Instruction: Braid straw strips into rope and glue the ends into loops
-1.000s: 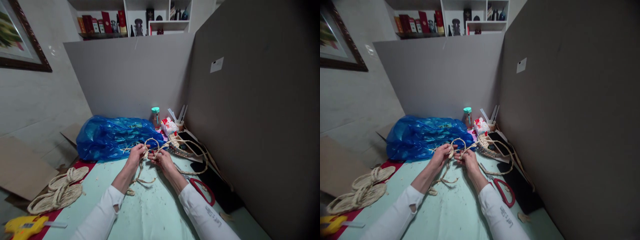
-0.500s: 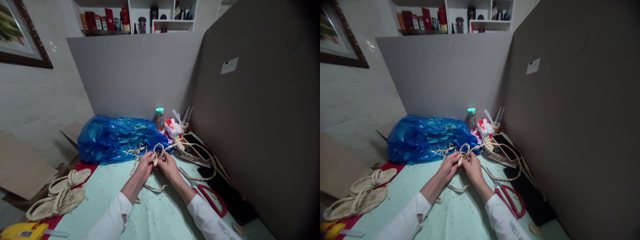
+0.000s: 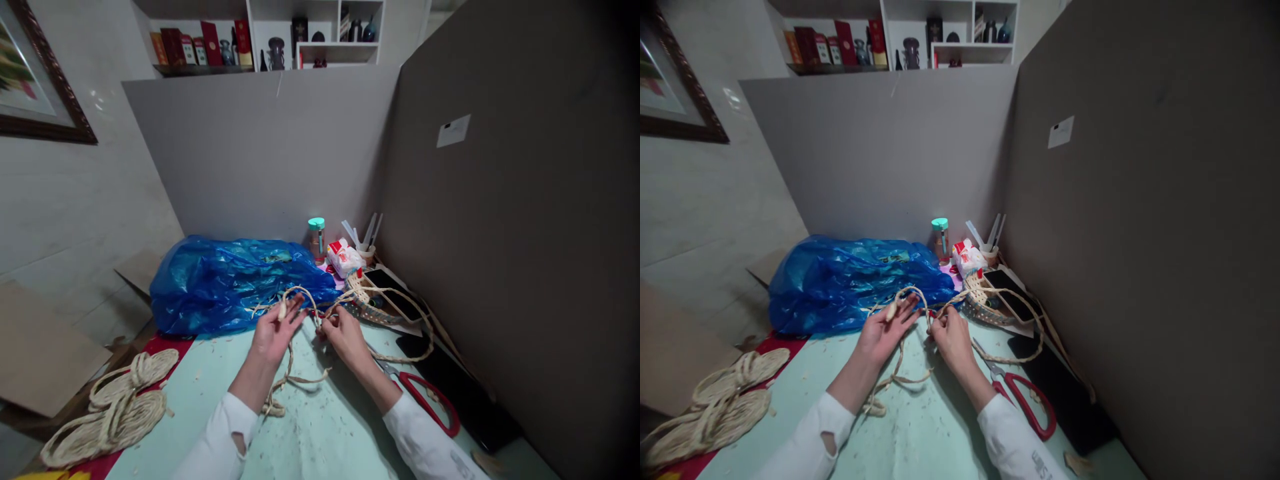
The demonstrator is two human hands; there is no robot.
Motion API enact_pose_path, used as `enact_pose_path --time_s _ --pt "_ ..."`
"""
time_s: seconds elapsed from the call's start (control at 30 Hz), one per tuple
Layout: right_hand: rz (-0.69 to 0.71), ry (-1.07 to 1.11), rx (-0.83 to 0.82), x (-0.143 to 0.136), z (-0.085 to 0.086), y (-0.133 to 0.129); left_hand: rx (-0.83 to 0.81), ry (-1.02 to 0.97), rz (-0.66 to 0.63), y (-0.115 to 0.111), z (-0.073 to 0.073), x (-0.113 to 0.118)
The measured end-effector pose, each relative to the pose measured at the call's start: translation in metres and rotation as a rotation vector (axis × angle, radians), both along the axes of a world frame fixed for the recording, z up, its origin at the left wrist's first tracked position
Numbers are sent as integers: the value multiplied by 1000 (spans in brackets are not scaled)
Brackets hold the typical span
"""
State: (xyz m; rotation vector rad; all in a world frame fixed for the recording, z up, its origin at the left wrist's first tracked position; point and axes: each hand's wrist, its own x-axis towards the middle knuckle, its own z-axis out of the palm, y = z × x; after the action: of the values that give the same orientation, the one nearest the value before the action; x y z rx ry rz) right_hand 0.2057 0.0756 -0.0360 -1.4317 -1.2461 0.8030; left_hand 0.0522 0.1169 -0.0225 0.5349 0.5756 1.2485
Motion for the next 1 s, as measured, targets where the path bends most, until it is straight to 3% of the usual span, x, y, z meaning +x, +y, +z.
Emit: enact_pose_path --time_s 0.17,0.27,0.47,0.6,0.73,0.87,1.0 --pt "29 281 -61 2 -4 7 87 -85 95 4 37 -28" --pt "39 395 -79 -1 -1 7 149 -39 168 6 45 -41" --pt "-9 424 -89 4 -2 12 167 272 77 8 30 -43" --pt "-19 357 -54 12 -9 16 230 608 14 5 15 -22" --pt "8 280 26 12 -11 17 408 888 22 -3 7 3" --pt "60 224 80 8 -12 17 561 1055 20 -9 4 15" --pt "110 163 103 6 -9 15 602 1129 87 -8 -2 17"
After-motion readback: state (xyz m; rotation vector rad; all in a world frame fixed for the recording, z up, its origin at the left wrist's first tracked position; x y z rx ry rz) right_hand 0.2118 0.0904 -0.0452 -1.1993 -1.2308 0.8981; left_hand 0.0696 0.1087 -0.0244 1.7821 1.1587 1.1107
